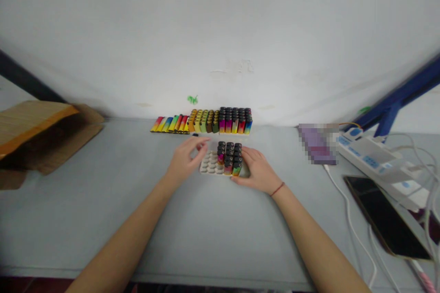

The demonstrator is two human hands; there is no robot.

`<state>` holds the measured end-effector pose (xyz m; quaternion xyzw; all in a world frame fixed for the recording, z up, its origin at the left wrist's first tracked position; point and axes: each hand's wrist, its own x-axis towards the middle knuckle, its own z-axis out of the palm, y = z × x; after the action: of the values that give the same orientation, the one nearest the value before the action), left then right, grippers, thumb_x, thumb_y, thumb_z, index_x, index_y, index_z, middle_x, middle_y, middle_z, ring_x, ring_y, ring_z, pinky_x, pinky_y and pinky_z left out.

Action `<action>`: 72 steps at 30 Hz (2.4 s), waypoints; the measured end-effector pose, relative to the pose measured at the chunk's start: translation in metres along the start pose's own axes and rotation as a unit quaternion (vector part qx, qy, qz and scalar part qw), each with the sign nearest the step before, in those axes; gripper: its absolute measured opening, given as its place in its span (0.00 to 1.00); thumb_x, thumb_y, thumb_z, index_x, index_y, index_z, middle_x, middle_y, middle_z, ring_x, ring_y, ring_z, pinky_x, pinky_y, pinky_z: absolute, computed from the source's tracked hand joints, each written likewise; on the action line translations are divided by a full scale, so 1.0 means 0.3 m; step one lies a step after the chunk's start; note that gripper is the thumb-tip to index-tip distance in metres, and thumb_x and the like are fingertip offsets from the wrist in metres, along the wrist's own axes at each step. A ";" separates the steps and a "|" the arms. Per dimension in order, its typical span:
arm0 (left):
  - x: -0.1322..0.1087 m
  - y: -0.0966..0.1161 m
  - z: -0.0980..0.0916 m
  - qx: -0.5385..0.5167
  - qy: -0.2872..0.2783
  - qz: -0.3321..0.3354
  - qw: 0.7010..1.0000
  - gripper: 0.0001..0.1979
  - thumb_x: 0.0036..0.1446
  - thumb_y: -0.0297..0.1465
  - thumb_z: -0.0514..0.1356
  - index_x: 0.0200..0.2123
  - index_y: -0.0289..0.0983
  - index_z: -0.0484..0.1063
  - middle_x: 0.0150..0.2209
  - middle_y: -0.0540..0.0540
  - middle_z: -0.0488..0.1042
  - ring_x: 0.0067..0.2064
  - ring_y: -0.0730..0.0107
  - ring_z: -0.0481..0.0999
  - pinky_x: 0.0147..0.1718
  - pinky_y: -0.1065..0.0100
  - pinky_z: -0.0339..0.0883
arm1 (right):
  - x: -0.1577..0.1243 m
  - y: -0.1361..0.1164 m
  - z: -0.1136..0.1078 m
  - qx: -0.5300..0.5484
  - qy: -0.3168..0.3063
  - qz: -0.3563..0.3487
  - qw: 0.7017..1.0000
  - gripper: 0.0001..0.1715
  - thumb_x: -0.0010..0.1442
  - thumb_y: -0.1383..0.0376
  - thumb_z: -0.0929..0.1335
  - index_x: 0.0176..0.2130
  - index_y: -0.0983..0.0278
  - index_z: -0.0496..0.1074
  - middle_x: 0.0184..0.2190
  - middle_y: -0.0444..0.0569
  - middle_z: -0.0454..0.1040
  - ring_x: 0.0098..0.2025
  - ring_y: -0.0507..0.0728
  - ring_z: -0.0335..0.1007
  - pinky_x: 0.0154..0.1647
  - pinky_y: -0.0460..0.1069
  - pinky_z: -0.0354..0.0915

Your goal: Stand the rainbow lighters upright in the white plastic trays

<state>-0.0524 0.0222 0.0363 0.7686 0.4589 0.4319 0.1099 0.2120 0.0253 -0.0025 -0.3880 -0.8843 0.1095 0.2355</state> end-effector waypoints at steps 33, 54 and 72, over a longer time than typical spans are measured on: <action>0.042 -0.025 0.011 -0.377 0.120 -0.348 0.850 0.12 0.57 0.39 0.57 0.42 0.40 0.61 0.22 0.59 0.65 0.20 0.78 0.64 0.21 0.76 0.61 | 0.000 0.002 0.002 0.000 -0.002 0.002 1.000 0.44 0.57 0.45 0.70 0.63 0.65 0.61 0.59 0.64 0.69 0.60 0.71 0.65 0.60 0.66 0.62; 0.031 0.007 0.029 -0.429 0.142 -0.421 0.787 0.28 0.61 0.52 0.46 0.16 0.40 0.55 0.12 0.57 0.46 0.14 0.80 0.46 0.14 0.75 0.43 | -0.002 0.003 0.002 -0.003 -0.002 0.003 1.000 0.45 0.56 0.45 0.70 0.64 0.65 0.60 0.60 0.63 0.68 0.60 0.71 0.65 0.61 0.66 0.61; 0.037 0.027 0.016 -0.466 0.194 -0.425 0.752 0.23 0.60 0.46 0.46 0.17 0.40 0.54 0.12 0.58 0.45 0.13 0.80 0.43 0.14 0.75 0.40 | -0.003 0.003 0.003 -0.002 -0.001 0.004 1.000 0.44 0.56 0.44 0.70 0.62 0.66 0.62 0.59 0.64 0.69 0.60 0.71 0.65 0.61 0.66 0.61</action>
<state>-0.0414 0.0277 0.0442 0.2478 0.4915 0.6408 0.5352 0.2126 0.0253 -0.0040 -0.3917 -0.8833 0.1093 0.2334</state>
